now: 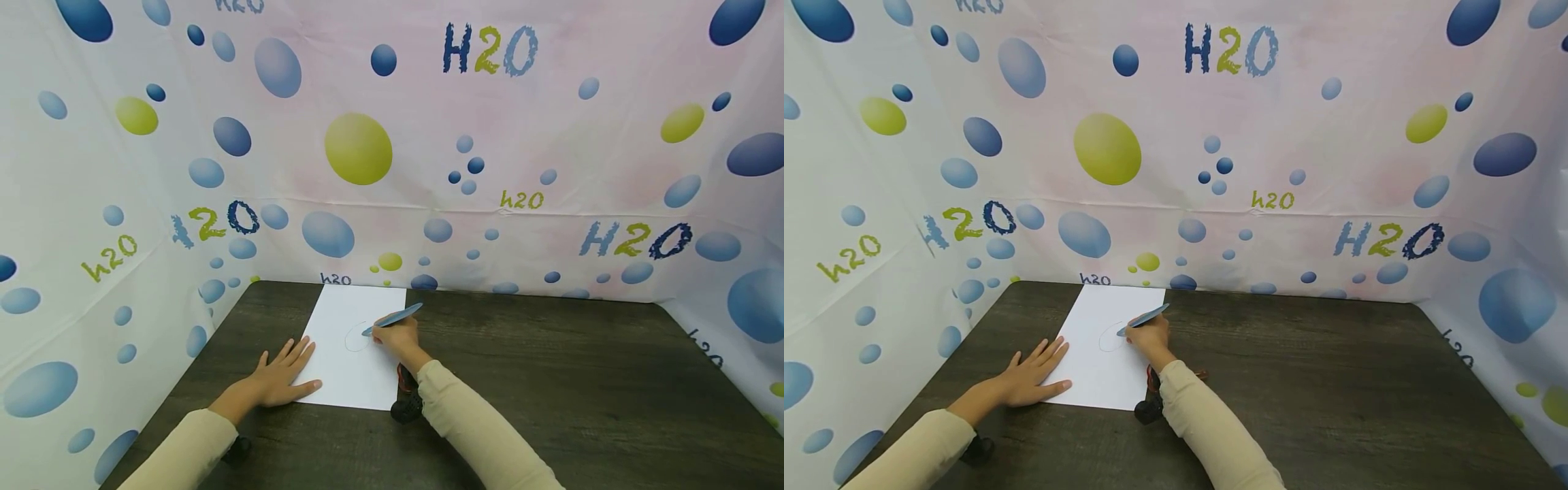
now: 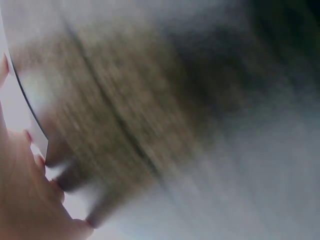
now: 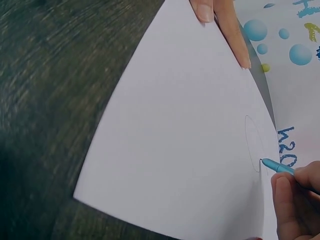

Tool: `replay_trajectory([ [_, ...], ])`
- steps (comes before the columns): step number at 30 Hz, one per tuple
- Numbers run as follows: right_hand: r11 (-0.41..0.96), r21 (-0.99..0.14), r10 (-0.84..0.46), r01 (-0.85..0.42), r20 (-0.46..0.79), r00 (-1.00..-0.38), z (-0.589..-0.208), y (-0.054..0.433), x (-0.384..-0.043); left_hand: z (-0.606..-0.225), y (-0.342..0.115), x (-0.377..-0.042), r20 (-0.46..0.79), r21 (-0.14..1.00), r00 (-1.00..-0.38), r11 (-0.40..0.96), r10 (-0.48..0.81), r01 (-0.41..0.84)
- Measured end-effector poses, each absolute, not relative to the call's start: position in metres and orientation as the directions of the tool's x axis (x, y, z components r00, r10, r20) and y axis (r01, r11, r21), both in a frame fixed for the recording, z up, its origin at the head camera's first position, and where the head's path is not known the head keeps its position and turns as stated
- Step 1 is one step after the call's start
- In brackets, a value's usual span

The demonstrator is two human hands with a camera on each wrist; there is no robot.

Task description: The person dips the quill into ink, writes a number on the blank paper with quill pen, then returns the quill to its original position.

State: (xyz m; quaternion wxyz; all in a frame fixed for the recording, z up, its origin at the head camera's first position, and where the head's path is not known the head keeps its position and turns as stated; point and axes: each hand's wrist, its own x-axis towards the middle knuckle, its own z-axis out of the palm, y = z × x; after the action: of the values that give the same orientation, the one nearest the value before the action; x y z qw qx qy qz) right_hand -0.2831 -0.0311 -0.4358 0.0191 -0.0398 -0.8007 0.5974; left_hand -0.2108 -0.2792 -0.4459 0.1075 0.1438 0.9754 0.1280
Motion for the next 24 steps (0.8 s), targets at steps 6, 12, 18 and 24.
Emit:
replay_trajectory([
  [6, 0.259, -0.965, 0.091, 0.036, -0.013, -0.996, -0.436, -0.036, -0.281, -0.446, -0.279, -0.211, -0.167, 0.287, -0.936, 0.923, 0.311, 0.255],
  [12, 0.239, -0.970, 0.086, 0.030, -0.010, -0.996, -0.436, -0.042, -0.279, -0.447, -0.280, -0.212, -0.168, 0.293, -0.935, 0.921, 0.313, 0.256],
  [18, 0.229, -0.972, 0.078, 0.046, -0.029, -0.997, -0.435, -0.046, -0.276, -0.446, -0.279, -0.211, -0.163, 0.291, -0.934, 0.920, 0.318, 0.263],
  [24, 0.253, -0.966, 0.054, 0.056, -0.044, -0.998, -0.433, -0.049, -0.273, -0.442, -0.277, -0.210, -0.177, 0.278, -0.936, 0.928, 0.303, 0.248],
])
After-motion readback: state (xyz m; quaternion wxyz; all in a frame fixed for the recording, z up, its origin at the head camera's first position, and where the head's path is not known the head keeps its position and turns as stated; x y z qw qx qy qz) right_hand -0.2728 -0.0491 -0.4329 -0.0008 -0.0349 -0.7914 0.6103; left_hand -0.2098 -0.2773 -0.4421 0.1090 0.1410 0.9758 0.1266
